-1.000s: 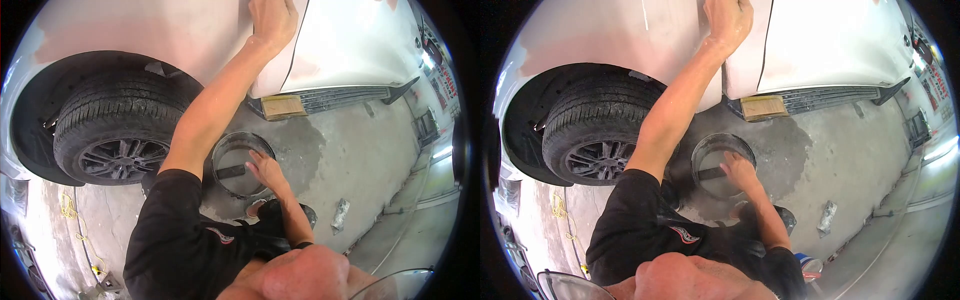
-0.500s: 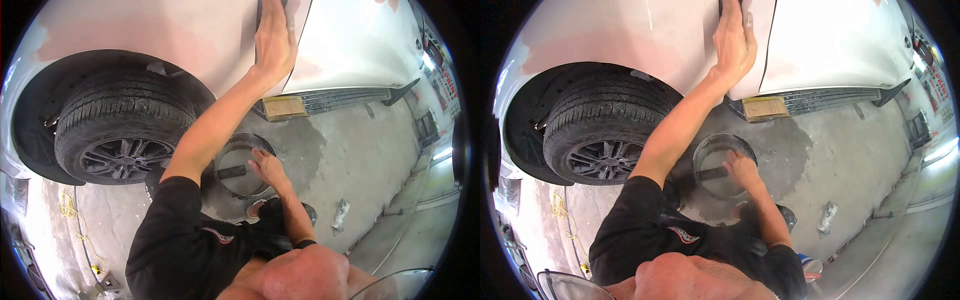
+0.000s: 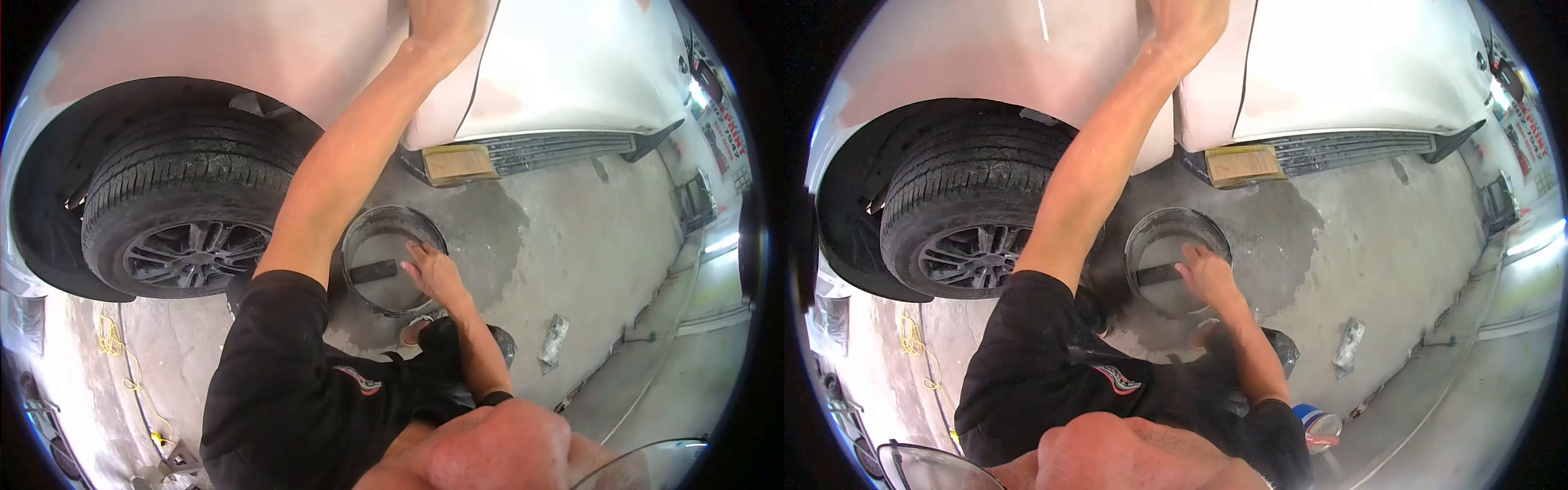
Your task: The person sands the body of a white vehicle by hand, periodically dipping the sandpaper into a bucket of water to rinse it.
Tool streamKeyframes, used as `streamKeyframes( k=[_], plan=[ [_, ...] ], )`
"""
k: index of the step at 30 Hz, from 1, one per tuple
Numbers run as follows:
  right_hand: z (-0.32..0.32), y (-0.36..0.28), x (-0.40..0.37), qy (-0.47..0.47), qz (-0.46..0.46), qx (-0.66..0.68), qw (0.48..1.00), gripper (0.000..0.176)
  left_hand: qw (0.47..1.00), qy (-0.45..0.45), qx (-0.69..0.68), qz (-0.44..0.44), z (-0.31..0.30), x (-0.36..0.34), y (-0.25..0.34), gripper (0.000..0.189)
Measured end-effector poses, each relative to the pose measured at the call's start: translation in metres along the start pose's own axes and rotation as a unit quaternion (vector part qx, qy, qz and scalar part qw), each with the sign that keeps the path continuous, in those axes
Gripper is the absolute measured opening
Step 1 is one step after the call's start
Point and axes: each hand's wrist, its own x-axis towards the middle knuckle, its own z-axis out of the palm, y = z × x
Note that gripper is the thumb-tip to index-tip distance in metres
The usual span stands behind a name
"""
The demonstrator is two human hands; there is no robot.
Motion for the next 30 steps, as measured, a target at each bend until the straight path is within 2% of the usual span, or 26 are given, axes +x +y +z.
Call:
streamKeyframes(
  k=[2, 3, 6, 9, 12, 15, 18, 21, 24, 25, 28, 29, 30],
  plan=[
    [-0.006, 0.001, 0.003, -0.010, 0.012, -0.010, 1.000, 0.043, 0.990, -0.127, 0.005, -0.056, -0.023, -0.039, -0.001, 0.061],
    [-0.011, -0.001, 0.008, -0.012, 0.020, -0.016, 1.000, 0.043, 0.994, 0.079, 0.003, 0.074, -0.004, -0.071, -0.020, 0.054],
    [-0.008, 0.000, 0.010, 0.021, 0.008, -0.027, 0.999, 0.043, 0.991, 0.071, 0.017, 0.112, -0.004, -0.095, -0.035, 0.059],
    [-0.006, -0.001, -0.001, 0.015, 0.008, -0.015, 1.000, 0.044, 0.996, 0.044, 0.029, 0.067, -0.004, -0.023, -0.007, 0.052],
    [-0.005, 0.003, -0.006, 0.004, 0.009, -0.002, 1.000, 0.044, 0.993, 0.030, 0.047, 0.109, -0.008, -0.039, -0.017, 0.054],
    [-0.010, -0.001, 0.007, 0.021, -0.003, -0.004, 1.000, 0.043, 0.994, -0.006, 0.053, 0.097, -0.016, -0.075, -0.012, 0.055],
    [-0.012, -0.006, 0.005, 0.022, 0.000, -0.003, 1.000, 0.042, 0.999, -0.010, 0.020, 0.048, -0.012, -0.027, -0.003, 0.056],
    [-0.008, -0.002, -0.004, -0.010, 0.016, 0.003, 1.000, 0.041, 0.998, -0.006, 0.002, 0.069, -0.016, -0.032, -0.010, 0.055],
    [-0.006, 0.000, 0.006, 0.012, 0.008, 0.000, 1.000, 0.040, 0.996, -0.003, 0.020, 0.082, -0.018, -0.080, -0.019, 0.053],
    [-0.007, 0.002, 0.007, 0.024, 0.005, -0.005, 1.000, 0.040, 0.997, 0.008, 0.013, 0.072, -0.017, -0.072, -0.015, 0.053],
    [-0.012, -0.007, 0.004, 0.023, 0.007, 0.014, 1.000, 0.039, 0.999, -0.034, 0.028, -0.031, -0.015, -0.011, 0.004, 0.054],
    [-0.011, -0.005, 0.000, 0.005, 0.016, 0.012, 1.000, 0.040, 0.999, 0.017, 0.026, 0.027, -0.009, -0.015, -0.002, 0.054],
    [-0.008, -0.002, -0.005, -0.011, 0.023, 0.011, 1.000, 0.040, 0.999, 0.003, 0.026, 0.026, -0.012, -0.030, -0.003, 0.053]
  ],
)
